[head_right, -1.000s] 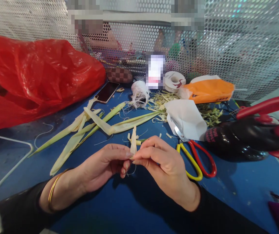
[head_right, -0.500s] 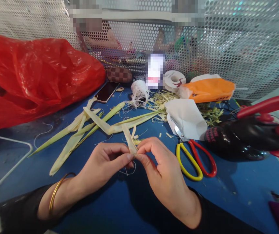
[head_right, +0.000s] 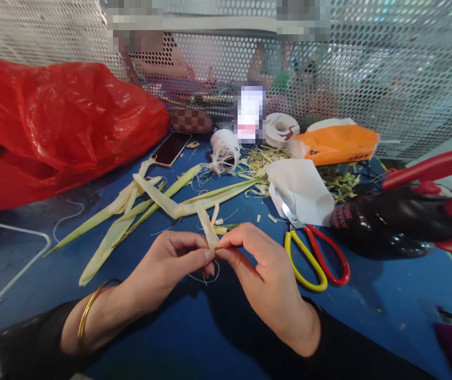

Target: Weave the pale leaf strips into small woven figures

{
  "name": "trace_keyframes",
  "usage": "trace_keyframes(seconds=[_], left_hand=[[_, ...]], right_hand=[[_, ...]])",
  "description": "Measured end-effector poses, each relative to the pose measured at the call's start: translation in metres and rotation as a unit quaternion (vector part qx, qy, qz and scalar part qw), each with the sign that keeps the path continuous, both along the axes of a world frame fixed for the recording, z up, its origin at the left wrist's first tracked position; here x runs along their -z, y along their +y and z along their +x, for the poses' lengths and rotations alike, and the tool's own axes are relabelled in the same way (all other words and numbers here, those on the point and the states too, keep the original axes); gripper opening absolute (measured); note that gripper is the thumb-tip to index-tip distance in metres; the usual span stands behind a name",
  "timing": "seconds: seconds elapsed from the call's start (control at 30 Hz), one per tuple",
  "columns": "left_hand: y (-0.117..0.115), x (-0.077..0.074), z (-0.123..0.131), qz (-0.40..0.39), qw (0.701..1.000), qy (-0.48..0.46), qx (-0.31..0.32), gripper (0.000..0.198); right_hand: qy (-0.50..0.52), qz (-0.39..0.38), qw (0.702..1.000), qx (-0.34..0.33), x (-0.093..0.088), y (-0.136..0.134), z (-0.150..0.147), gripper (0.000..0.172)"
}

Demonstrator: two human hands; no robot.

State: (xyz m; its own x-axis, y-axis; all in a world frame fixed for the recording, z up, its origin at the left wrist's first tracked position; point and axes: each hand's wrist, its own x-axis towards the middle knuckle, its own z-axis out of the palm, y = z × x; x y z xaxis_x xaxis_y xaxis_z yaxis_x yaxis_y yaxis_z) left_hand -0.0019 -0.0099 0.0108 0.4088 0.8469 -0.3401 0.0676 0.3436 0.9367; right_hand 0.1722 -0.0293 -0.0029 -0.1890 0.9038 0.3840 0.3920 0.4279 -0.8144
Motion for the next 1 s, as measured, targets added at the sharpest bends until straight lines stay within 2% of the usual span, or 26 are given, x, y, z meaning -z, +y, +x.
trace_keyframes(seconds=[0.13, 0.33, 0.53, 0.73, 0.9, 1.0], left_hand=[[0.0017, 0.0019, -0.0012, -0.044, 0.996, -0.076, -0.025, 0.023], [0.0030, 0.0018, -0.0031, -0.057, 0.994, -0.093, -0.018, 0.022], [0.0027, -0.0002, -0.0016, -0.049, 0.996, -0.074, -0.002, 0.020], [0.0018, -0.0027, 0.0013, -0.021, 0.998, -0.029, -0.044, 0.012], [-0.0001, -0.0021, 0.0022, 0.017, 0.998, 0.043, -0.052, 0.013], [-0.0017, -0.0019, 0.0031, 0.035, 0.997, 0.054, -0.045, 0.009]], right_hand=[[0.019, 0.021, 0.999, -0.037, 0.0032, 0.0025, 0.0018, 0.014], [0.032, 0.001, 0.999, -0.016, -0.0005, 0.0008, 0.0010, 0.008], [0.005, 0.008, 1.000, -0.007, -0.0018, 0.0019, 0.0015, 0.008], [-0.034, 0.012, 0.999, -0.012, 0.0005, 0.0012, 0.0001, 0.012], [-0.055, -0.012, 0.998, 0.012, 0.0022, -0.0020, -0.0004, 0.013], [-0.060, -0.019, 0.998, 0.018, 0.0021, -0.0028, 0.0001, 0.012]])
